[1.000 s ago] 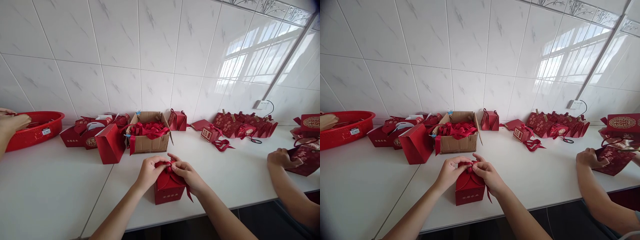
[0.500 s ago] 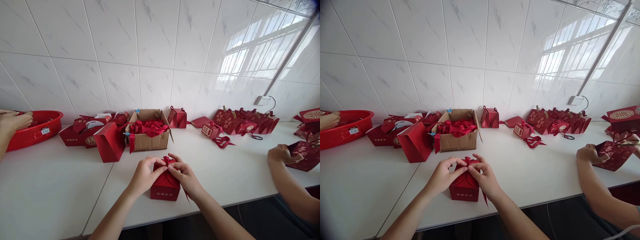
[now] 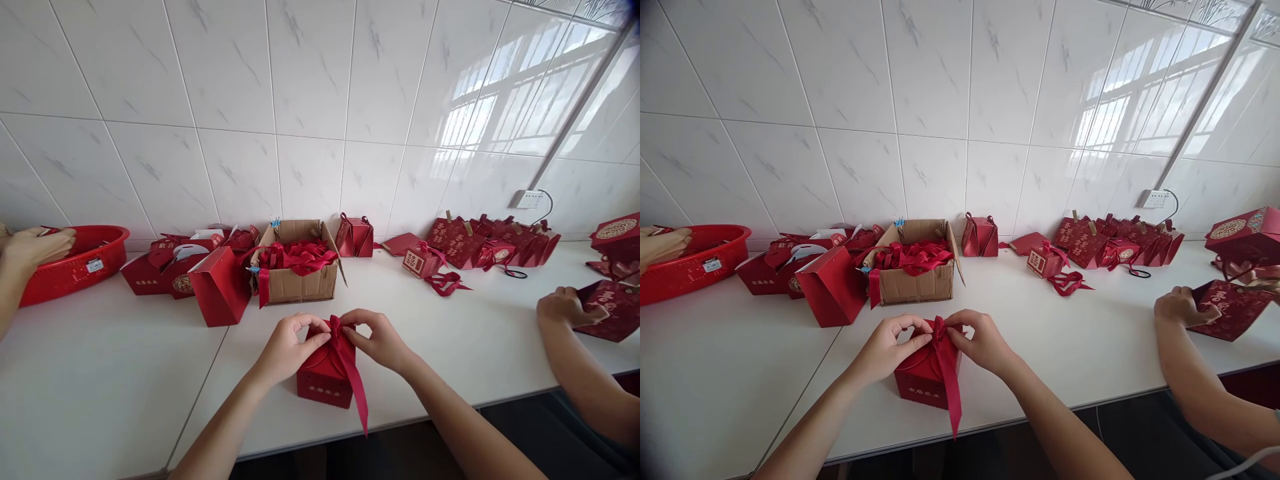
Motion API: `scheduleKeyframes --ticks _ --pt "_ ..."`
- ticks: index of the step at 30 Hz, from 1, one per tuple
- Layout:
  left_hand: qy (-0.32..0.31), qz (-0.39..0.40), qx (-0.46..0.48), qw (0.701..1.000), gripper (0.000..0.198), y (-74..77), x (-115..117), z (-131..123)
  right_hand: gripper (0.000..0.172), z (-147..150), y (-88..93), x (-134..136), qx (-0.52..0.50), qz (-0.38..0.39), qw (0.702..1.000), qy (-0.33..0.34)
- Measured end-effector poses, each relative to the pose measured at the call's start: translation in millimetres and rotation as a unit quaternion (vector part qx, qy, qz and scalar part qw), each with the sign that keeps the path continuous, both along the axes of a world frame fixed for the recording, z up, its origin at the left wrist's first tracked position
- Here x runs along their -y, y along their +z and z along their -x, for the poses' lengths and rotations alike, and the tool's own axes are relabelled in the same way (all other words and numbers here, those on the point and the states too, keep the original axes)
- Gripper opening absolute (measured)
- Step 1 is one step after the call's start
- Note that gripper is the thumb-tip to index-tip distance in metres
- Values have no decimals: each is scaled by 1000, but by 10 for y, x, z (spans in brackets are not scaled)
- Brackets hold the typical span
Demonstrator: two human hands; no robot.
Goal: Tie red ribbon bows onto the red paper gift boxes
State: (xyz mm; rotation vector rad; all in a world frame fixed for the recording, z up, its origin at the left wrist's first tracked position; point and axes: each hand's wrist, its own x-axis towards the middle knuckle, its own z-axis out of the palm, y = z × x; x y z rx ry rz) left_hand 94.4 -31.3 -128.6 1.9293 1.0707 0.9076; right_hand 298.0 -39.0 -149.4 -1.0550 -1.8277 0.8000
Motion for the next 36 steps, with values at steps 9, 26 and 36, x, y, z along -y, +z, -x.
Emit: scheduleKeyframes --ticks 9,26,36 --pt "-14 20 -36 999 13 70 20 2 16 -151 291 364 185 -65 980 -27" --pt "-45 -28 -87 995 13 231 33 30 15 -61 399 -8 125 -34 980 150" --pt "-15 -38 -120 992 17 243 -20 74 45 -108 313 34 252 -161 933 201"
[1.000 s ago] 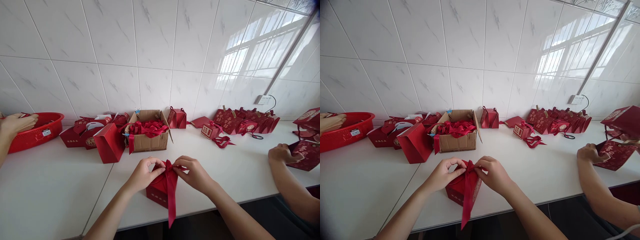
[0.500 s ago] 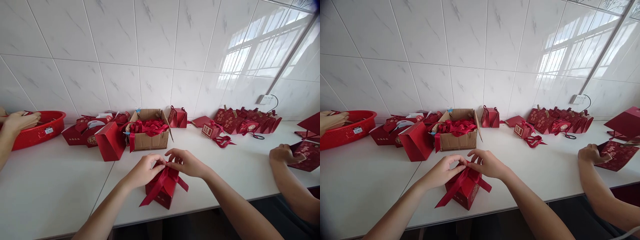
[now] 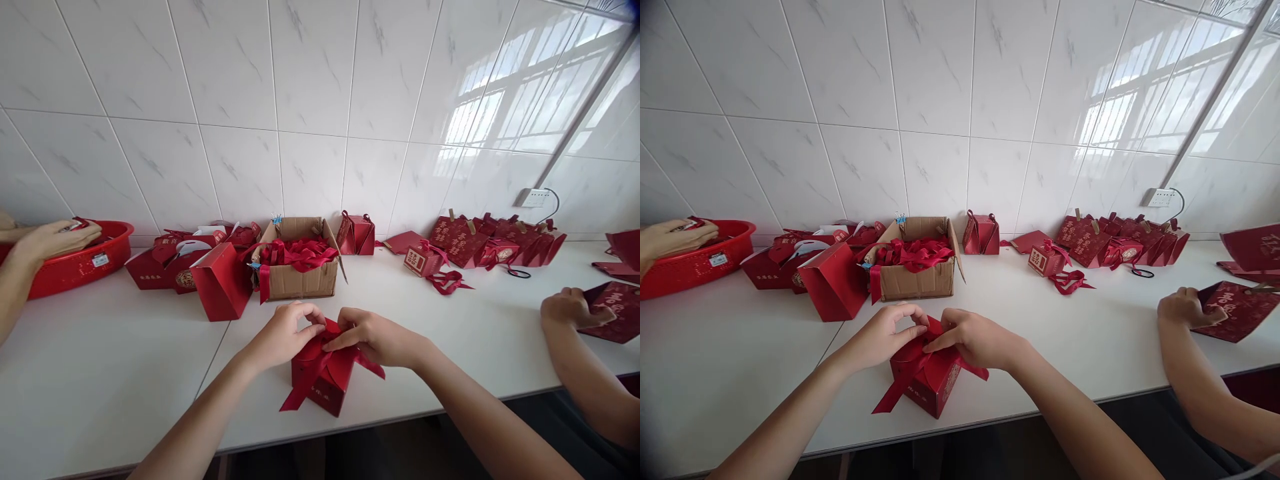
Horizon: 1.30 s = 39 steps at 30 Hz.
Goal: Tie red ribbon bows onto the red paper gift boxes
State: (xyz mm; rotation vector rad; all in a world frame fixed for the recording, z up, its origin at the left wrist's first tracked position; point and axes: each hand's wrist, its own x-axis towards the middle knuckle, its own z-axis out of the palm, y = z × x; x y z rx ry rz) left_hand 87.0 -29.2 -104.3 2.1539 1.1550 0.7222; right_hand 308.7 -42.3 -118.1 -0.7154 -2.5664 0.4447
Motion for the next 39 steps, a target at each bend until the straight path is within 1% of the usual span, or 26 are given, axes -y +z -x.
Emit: scheduleKeyframes --ticks 2,3,6,8,13,17,21,24,29,34,37,39 --pt "10 -12 -18 1000 17 -7 -12 19 40 0 -5 11 11 -13 1000 -2" --pt "5 -10 -21 1000 17 -9 -13 28 37 0 -6 15 11 -16 1000 -1" --pt "-47 13 -13 999 12 -11 1 52 32 1 -10 14 3 -20 1000 1" --pt "-65 13 -14 998 13 -12 18 59 33 6 -15 7 -1 -17 1000 2" --pt "-38 -30 -42 998 12 -23 32 32 34 19 -26 -6 -13 -16 1000 8" --pt "-51 -52 -29 997 13 -20 26 -1 31 18 -27 -5 -23 -7 1000 16" --pt "-74 -20 -9 997 17 -4 27 8 30 11 -31 -3 -22 -4 1000 11" --pt "-88 4 -33 996 19 14 25 47 30 10 -35 -4 -19 -6 1000 10" --pt "-121 -11 -66 990 23 38 15 96 32 13 -64 -15 -22 2 1000 11" --pt "-115 -36 -51 991 23 0 10 18 33 12 -92 -18 -37 6 999 15" --pt "-98 -52 -33 993 23 -27 8 -42 32 19 -81 -11 -43 5 999 14" --pt "-97 -50 -34 993 22 -33 4 -53 31 22 -68 -8 -47 5 999 16"
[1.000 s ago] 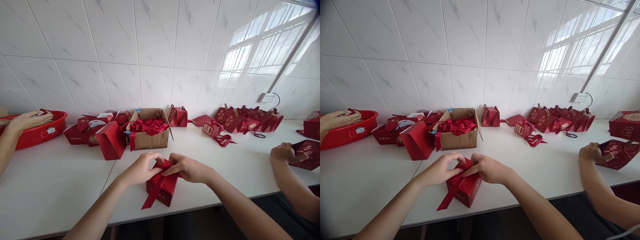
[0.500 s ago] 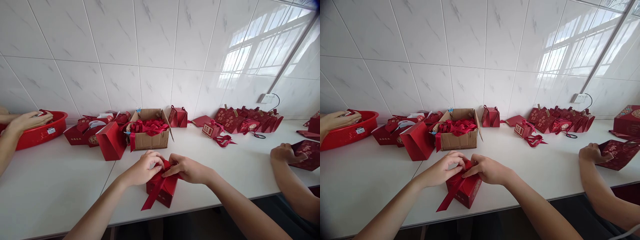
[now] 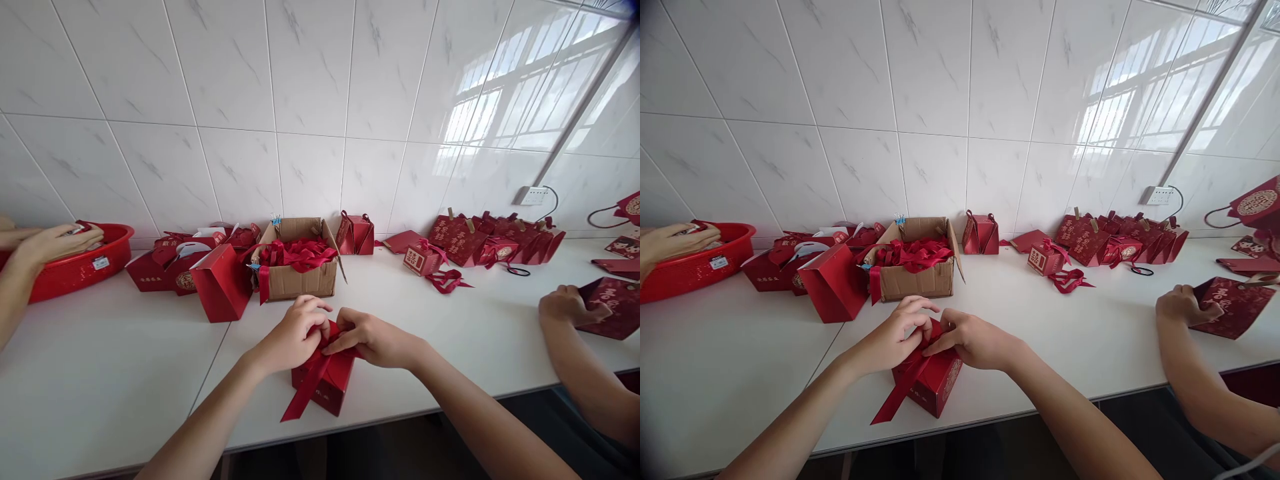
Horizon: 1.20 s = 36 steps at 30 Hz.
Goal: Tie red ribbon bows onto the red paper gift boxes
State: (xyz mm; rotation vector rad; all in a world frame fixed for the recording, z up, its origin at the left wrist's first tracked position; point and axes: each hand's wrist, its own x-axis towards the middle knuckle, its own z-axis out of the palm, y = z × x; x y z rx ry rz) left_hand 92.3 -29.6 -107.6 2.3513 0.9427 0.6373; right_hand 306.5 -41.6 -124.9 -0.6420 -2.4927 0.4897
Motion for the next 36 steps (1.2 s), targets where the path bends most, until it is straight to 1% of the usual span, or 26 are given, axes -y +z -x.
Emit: scheduleKeyframes --ticks 4,8,11,13,17,19,24,30,33,36 --pt "-21 37 1 999 16 -8 -32 46 31 -2 9 -3 -2 0 1000 3" --pt "-20 57 13 998 24 -52 -78 88 36 -6 -6 -5 10 3 1000 -4" --pt "-10 37 7 999 27 -67 -88 84 40 -6 -16 -3 15 5 1000 -4" --pt "-1 28 -1 1000 27 -48 -76 75 42 -6 -18 -1 14 5 1000 -6" --pt "19 51 -6 999 22 10 -28 62 44 -8 -23 -4 14 9 1000 -9" --pt "26 44 -2 999 20 12 -8 55 43 -9 -27 -8 11 10 1000 -5" --pt "45 -22 9 999 22 -67 -19 66 44 -25 -30 -20 11 14 1000 2" --pt "50 -12 4 999 22 -102 -39 127 50 -37 -43 -36 16 6 1000 12" --pt "64 -9 30 997 23 -122 -9 92 48 -28 -43 -41 2 10 1000 12" --pt "73 10 70 995 27 -151 21 22 41 -20 -12 -26 -16 24 1000 10"
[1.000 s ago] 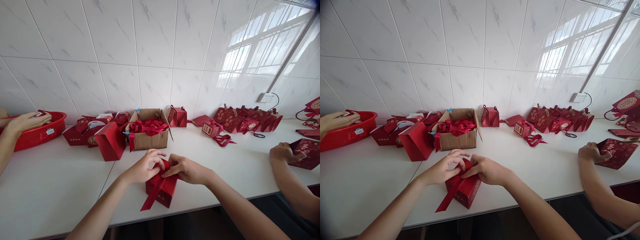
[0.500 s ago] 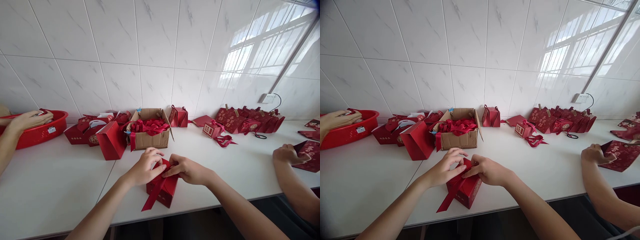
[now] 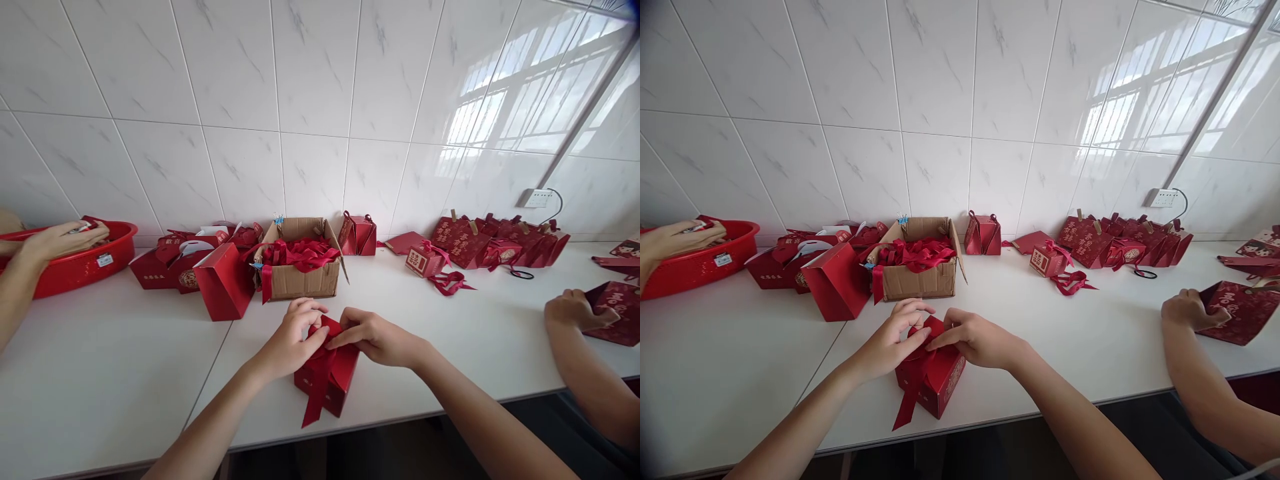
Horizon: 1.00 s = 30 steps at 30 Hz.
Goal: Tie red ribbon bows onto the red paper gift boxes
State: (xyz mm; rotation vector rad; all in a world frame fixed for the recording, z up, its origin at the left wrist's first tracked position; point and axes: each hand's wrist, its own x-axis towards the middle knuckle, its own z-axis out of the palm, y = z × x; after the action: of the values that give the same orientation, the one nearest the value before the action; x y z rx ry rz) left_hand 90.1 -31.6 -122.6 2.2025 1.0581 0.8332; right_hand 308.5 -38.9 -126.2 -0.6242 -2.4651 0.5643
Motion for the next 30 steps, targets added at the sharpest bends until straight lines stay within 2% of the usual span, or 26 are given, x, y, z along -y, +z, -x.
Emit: scheduleKeyframes --ticks 6,9,20,27,30 --pt "6 41 73 996 32 -21 22 -118 14 -7 47 29 -58 60 996 -37" --pt "16 61 98 993 39 -34 34 -167 8 -9 23 17 -69 97 991 -57" --pt "25 61 97 993 40 -75 43 -215 7 45 -70 -60 -132 95 978 -132" --pt "12 63 76 995 41 -64 58 -191 11 -41 -124 -139 -150 90 975 -135" --pt "18 76 71 994 33 -43 58 -177 9 -49 -113 -107 -143 83 976 -141"
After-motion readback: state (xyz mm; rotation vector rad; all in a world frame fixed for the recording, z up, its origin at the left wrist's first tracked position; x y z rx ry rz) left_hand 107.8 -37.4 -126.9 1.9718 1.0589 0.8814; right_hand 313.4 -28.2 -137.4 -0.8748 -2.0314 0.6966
